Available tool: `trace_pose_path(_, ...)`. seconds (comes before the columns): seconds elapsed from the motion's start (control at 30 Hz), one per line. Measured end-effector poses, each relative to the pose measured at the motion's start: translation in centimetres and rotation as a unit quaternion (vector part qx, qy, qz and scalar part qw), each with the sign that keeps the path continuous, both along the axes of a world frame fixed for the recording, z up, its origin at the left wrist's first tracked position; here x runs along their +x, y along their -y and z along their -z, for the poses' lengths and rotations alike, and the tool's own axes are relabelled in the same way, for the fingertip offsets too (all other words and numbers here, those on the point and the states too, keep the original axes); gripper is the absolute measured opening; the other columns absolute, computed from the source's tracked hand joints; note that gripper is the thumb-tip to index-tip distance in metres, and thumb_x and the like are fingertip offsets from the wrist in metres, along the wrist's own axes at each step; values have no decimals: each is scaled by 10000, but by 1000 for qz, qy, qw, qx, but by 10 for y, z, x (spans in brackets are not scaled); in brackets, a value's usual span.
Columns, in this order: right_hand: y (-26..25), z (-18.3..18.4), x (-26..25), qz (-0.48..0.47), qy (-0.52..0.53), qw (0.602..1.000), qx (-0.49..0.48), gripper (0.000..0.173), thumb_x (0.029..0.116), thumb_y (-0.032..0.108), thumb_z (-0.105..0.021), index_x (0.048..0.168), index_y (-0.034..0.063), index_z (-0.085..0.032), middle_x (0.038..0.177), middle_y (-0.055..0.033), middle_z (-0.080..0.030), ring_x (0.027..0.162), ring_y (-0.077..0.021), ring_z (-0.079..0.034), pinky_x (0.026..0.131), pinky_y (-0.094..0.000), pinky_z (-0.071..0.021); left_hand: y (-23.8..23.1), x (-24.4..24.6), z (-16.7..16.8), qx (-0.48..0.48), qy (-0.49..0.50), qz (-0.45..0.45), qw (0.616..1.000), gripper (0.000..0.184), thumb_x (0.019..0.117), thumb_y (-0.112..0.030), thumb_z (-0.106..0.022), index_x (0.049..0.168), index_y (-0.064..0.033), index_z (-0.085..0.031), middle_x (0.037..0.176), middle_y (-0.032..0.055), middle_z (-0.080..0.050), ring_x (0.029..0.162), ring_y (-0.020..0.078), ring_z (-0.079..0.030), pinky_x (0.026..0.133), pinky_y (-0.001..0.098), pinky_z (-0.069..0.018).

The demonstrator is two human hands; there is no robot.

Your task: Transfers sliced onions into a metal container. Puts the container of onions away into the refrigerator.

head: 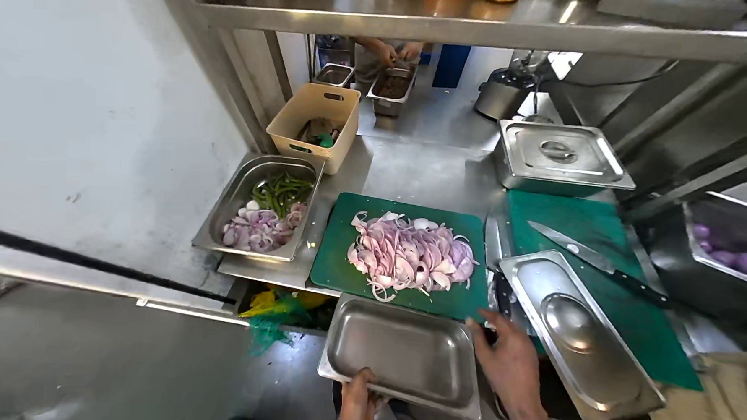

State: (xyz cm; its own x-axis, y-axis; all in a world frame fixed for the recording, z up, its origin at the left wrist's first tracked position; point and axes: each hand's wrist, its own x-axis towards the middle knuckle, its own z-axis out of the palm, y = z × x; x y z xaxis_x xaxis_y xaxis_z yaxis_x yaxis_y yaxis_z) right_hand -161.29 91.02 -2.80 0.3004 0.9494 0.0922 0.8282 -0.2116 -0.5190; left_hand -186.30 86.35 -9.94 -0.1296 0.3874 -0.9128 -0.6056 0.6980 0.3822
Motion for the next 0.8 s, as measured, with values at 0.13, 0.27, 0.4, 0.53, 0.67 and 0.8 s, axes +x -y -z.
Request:
trace_pose_path(0.13,-97,34,14,-16,-87,983,161,602,938,476,-668,1372,60,-623,1445,-176,-580,1349,-357,-539,1109,-582,-452,-3,-2,-6,-1,18,-9,1000,467,954,15,-515,1398,13,-371,1042,274,-601,773,350,-657,640,474,-594)
trace_pose_path(0.27,-165,91,13,-18,-129,982,138,745,966,628,-553,1540,159,-477,1603,-108,-441,1483,-316,-405,1201,-570,-350,-7,1,-14,-24,16,-23,999,455,950,22,-499,1386,17,-368,1056,277,-598,771,353,-661,621,473,-595)
trace_pose_path(0.4,-163,95,-4,-28,-99,984,146,705,894,638,-662,1431,185,-614,1424,-77,-622,1331,-313,-553,1132,-563,-409,-8,1,-16,-25,8,-28,999,370,954,31,-491,1315,31,-407,971,256,-613,692,332,-657,566,457,-588)
trace_pose_path(0.53,-138,100,-15,-6,-99,983,155,560,892,477,-718,1346,151,-675,1326,-87,-678,1241,-317,-611,1067,-564,-469,-9,3,-20,-26,0,-42,999,338,942,47,-500,1271,45,-423,926,251,-610,644,323,-649,533,451,-584)
trace_pose_path(0.67,-81,100,-42,-22,-139,978,156,372,875,333,-747,1167,103,-759,1155,-93,-730,1115,-276,-664,989,-501,-536,-10,4,-22,-33,0,-48,998,347,934,52,-506,1271,56,-424,938,260,-615,652,327,-657,547,452,-593)
trace_pose_path(0.8,-7,75,-74,-72,-235,966,84,350,858,246,-776,1171,91,-745,1116,-49,-736,1023,-150,-702,891,-364,-614,-8,3,-22,-32,1,-30,999,377,955,23,-498,1317,53,-398,940,247,-613,680,308,-658,582,444,-594)
